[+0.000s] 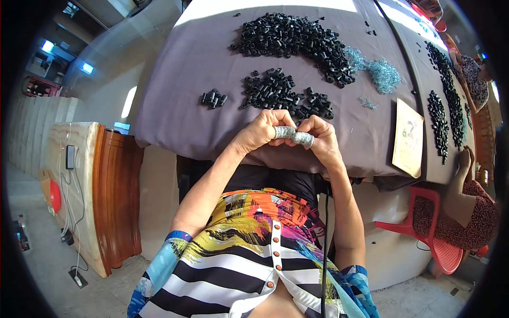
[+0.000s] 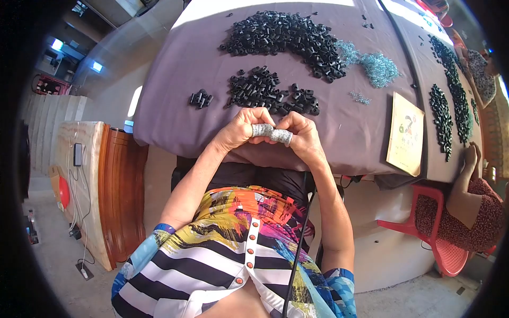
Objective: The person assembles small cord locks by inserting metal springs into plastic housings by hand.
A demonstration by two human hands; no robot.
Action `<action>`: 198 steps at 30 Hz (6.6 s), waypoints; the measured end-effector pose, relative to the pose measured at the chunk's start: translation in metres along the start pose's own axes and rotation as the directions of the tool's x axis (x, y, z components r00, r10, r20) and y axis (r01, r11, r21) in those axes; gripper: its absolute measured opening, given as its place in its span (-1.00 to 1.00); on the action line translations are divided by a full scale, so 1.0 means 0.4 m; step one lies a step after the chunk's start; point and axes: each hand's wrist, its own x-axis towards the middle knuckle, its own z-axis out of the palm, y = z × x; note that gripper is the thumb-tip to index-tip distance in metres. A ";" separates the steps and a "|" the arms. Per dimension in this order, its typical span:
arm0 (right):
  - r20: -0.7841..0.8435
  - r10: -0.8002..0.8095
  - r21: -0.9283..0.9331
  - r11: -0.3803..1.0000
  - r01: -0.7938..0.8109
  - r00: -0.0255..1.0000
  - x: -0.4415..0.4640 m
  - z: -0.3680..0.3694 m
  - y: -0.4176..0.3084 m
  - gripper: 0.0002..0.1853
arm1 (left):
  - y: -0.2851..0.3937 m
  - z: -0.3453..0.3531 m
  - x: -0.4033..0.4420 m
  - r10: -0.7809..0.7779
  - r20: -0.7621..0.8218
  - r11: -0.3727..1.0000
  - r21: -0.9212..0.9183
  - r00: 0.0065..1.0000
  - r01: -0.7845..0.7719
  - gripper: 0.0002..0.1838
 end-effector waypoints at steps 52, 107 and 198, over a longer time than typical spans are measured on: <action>-0.222 -0.292 -0.434 0.884 0.174 0.930 0.004 0.064 0.012 -0.68 | -0.016 0.009 0.008 0.034 -0.133 0.997 -0.071 0.991 -0.043 -0.74; -0.452 -0.105 -0.201 0.979 0.013 0.886 -0.002 -0.015 -0.047 -0.93 | -0.008 0.059 0.038 0.631 -0.160 0.515 0.818 0.759 -0.256 -0.83; -0.599 -0.362 -0.536 0.844 -0.021 0.714 0.024 -0.126 0.006 -0.72 | -0.037 0.079 0.043 0.602 -0.050 0.375 0.898 0.797 -0.228 -0.84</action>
